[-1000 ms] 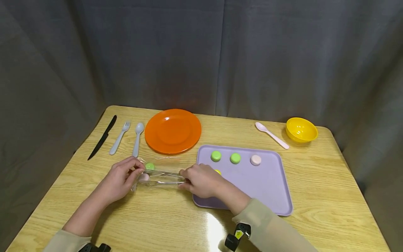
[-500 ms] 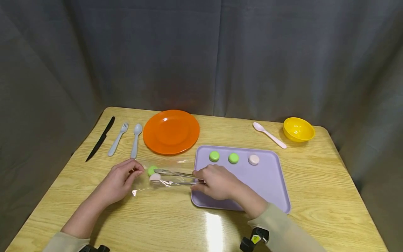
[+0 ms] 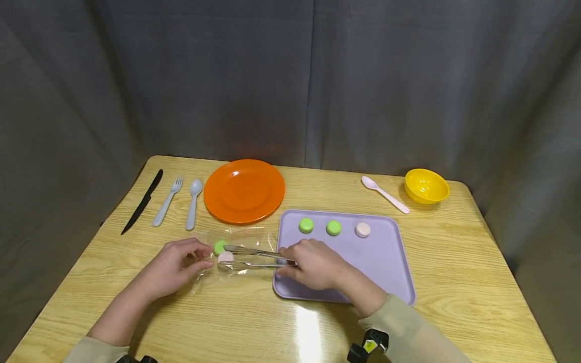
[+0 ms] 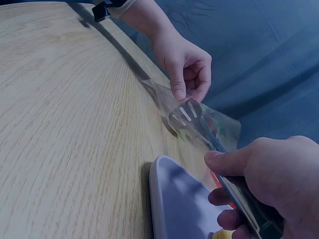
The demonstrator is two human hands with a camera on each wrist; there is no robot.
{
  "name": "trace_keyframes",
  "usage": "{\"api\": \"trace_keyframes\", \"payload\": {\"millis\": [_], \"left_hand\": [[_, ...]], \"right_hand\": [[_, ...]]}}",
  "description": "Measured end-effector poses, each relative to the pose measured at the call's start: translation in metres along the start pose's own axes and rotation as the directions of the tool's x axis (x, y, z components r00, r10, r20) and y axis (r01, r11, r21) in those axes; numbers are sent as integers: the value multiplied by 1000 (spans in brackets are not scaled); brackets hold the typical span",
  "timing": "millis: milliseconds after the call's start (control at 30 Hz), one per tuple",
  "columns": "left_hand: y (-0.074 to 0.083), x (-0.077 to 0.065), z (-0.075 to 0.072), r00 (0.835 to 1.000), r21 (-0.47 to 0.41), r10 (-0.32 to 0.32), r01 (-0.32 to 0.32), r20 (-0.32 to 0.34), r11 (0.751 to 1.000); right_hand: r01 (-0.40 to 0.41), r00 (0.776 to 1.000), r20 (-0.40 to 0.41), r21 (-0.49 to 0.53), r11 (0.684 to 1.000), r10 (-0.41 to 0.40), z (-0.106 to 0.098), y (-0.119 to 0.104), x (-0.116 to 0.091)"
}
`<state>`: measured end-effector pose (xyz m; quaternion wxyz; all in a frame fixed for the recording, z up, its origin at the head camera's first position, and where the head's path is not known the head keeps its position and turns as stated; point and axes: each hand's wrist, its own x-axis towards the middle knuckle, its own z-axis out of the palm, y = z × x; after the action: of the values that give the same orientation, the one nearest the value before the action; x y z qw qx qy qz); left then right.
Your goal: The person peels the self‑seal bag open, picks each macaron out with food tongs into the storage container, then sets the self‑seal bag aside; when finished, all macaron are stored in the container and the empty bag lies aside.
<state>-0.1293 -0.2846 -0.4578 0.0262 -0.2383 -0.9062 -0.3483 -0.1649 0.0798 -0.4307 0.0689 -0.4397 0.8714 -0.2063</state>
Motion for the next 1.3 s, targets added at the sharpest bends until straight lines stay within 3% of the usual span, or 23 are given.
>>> {"api": "trace_keyframes", "payload": {"millis": [333, 567, 767, 1000, 1300], "left_hand": [[1, 0, -1, 998, -7, 63, -63, -17, 998], [-1, 1, -2, 994, 42, 108, -106, -34, 993], [-4, -2, -7, 988, 87, 134, -128, -71, 988], [-7, -3, -14, 988, 103, 131, -121, -87, 987], [-11, -5, -20, 988, 119, 119, -107, -99, 987]], "right_hand": [[-16, 1000, 18, 13, 1000, 15, -6, 1, 0], [-33, 998, 58, 58, 998, 29, -11, 4, 1], [-40, 998, 58, 34, 999, 38, -16, 9, -2], [-14, 1000, 16, 51, 999, 13, -23, 16, -16], [-49, 998, -34, 43, 998, 51, -40, 27, -46]]}}
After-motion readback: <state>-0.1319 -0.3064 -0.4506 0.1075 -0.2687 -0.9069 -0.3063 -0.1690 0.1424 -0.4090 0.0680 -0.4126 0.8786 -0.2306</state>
